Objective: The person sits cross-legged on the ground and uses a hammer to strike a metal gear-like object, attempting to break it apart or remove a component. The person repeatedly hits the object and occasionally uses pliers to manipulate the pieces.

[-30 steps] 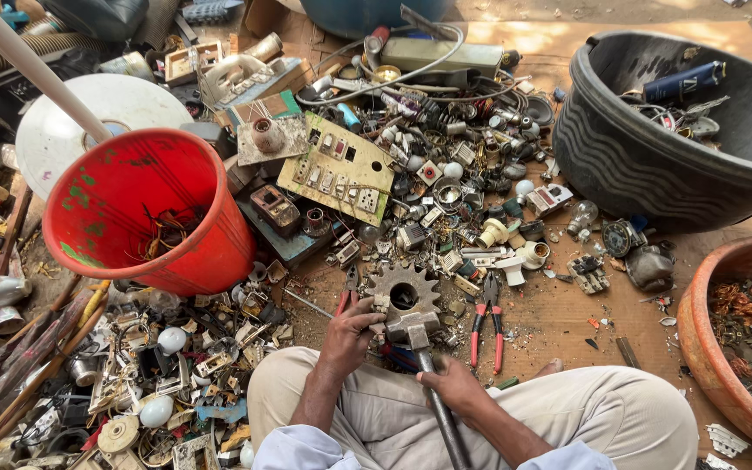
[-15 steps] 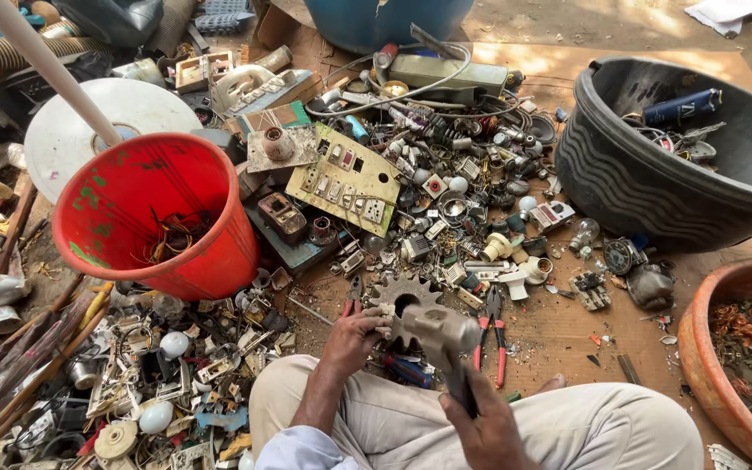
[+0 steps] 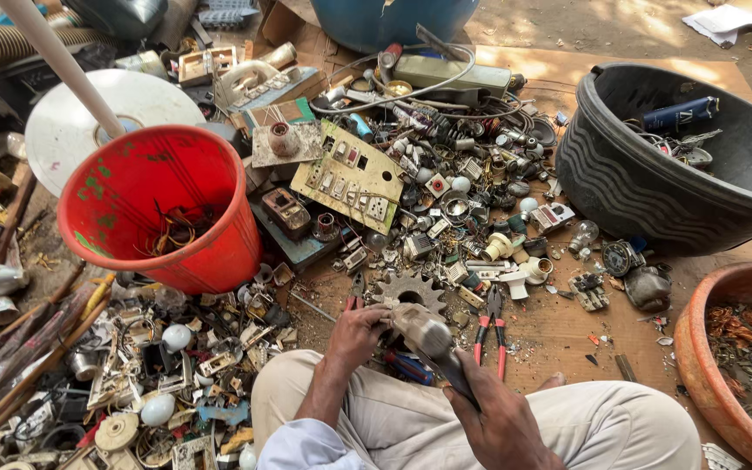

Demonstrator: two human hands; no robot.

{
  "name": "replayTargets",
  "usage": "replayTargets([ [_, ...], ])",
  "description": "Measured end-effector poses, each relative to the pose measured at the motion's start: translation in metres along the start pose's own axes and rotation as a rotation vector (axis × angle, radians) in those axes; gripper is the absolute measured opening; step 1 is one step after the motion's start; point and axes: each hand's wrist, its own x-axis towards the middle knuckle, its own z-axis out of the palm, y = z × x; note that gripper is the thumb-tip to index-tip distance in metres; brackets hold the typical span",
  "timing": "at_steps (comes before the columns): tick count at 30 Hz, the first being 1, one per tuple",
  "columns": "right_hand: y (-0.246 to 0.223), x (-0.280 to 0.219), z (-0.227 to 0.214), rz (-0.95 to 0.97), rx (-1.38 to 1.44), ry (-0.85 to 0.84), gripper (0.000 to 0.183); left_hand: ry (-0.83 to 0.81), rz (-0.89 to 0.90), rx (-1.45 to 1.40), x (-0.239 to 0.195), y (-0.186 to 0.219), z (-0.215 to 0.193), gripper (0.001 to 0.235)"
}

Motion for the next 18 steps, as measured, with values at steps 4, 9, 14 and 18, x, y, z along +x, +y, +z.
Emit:
replayTargets([
  [4,0.0,0.003,0.002,-0.038,0.021,-0.017,0.055,0.031,0.0,-0.014,0.002,-0.003,-0.002,0.018],
  [9,0.01,0.028,0.013,-0.003,-0.117,-0.127,0.06,0.074,-0.021,-0.026,0.002,0.001,-0.003,0.022],
  [14,-0.001,0.019,0.0,0.016,0.066,-0.024,0.059,0.085,-0.015,-0.096,0.017,0.005,-0.008,0.02],
  [18,0.0,0.028,0.003,-0.098,0.018,0.035,0.053,-0.094,-0.189,-0.079,0.013,0.019,-0.017,0.016],
])
